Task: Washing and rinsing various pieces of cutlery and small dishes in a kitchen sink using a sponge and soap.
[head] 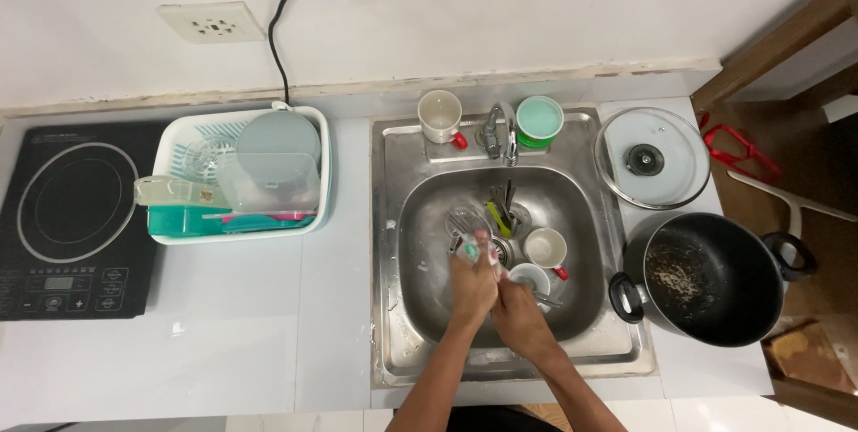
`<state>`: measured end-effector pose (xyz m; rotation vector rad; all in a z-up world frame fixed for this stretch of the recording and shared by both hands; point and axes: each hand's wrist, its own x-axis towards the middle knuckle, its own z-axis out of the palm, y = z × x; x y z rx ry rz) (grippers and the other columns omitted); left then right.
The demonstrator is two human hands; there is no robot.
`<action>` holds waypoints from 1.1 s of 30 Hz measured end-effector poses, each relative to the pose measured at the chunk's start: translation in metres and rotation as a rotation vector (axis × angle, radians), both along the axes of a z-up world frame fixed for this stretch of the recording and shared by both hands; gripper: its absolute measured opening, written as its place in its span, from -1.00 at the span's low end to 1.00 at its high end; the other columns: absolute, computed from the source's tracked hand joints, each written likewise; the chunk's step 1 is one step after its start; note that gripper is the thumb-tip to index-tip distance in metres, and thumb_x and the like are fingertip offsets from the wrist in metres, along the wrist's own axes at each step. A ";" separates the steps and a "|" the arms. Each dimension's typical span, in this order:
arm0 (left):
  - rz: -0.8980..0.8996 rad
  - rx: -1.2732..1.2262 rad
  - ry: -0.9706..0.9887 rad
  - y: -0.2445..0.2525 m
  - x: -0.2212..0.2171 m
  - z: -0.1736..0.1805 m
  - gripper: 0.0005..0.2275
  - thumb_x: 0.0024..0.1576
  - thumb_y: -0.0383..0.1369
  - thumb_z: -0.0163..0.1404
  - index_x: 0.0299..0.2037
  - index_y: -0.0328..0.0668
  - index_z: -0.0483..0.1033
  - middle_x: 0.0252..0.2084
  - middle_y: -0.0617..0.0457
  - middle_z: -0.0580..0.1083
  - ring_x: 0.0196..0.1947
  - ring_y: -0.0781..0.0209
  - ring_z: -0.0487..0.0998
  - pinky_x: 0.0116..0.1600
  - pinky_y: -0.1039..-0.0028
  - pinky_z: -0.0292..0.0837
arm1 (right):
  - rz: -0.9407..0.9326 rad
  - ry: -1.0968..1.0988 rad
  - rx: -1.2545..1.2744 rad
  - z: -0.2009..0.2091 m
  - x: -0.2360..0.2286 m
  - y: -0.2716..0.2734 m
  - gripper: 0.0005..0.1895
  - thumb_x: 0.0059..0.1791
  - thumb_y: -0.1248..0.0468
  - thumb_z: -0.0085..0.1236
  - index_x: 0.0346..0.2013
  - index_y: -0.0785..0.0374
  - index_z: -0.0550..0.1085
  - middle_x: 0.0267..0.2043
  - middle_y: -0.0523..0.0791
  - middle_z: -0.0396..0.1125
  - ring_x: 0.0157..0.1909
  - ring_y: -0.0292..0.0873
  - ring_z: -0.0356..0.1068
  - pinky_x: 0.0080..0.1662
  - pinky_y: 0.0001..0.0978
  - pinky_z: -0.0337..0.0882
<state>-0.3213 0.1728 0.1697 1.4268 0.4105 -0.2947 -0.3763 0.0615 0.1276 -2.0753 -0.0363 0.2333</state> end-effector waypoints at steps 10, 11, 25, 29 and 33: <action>0.108 -0.024 0.029 0.011 0.014 0.000 -0.46 0.49 0.10 -0.31 -0.18 -0.19 0.54 -0.60 0.15 0.37 -0.70 0.31 0.33 -0.53 0.52 0.39 | 0.008 0.229 0.270 0.062 -0.014 0.005 -0.78 0.29 0.22 -0.08 0.09 0.17 0.53 -0.46 -0.23 0.18 -0.44 -0.32 0.05 -0.35 -0.29 0.15; 0.046 -0.028 0.059 0.008 0.011 0.000 -0.51 0.56 -0.01 -0.33 -0.02 -0.21 0.59 -0.60 0.16 0.36 -0.71 0.35 0.29 -0.51 0.53 0.41 | 0.007 0.240 0.228 0.060 -0.013 0.005 -0.69 0.28 0.22 -0.11 0.22 0.16 0.54 -0.41 -0.23 0.24 -0.39 -0.32 0.05 -0.30 -0.28 0.16; -0.294 0.121 0.197 0.012 -0.010 0.025 -0.49 0.47 0.11 -0.27 0.16 -0.11 0.58 -0.54 0.12 0.39 -0.68 0.36 0.28 -0.60 0.53 0.24 | -0.150 0.526 0.386 0.088 0.047 -0.018 -0.26 0.10 -0.22 -0.11 0.36 0.17 0.54 0.24 -0.01 0.59 0.27 -0.02 0.57 0.28 -0.09 0.56; -0.411 0.021 0.061 0.010 -0.016 0.009 -0.61 0.50 0.06 -0.22 -0.12 0.02 0.51 -0.56 0.21 0.27 -0.61 0.36 0.25 -0.44 0.47 0.15 | -0.459 0.549 0.750 0.068 0.055 -0.005 -0.61 0.22 0.10 0.09 0.02 0.40 0.64 -0.01 0.10 0.66 0.06 0.05 0.62 0.18 -0.16 0.51; -0.445 0.079 -0.036 0.017 -0.022 -0.008 -0.47 0.41 0.20 -0.31 -0.07 0.01 0.61 -0.40 0.19 0.44 -0.49 0.40 0.29 -0.32 0.43 0.19 | -0.493 0.499 0.666 0.078 0.063 0.008 -0.63 0.17 0.32 0.00 -0.09 0.53 0.72 -0.05 0.22 0.66 0.06 0.14 0.63 0.21 -0.09 0.56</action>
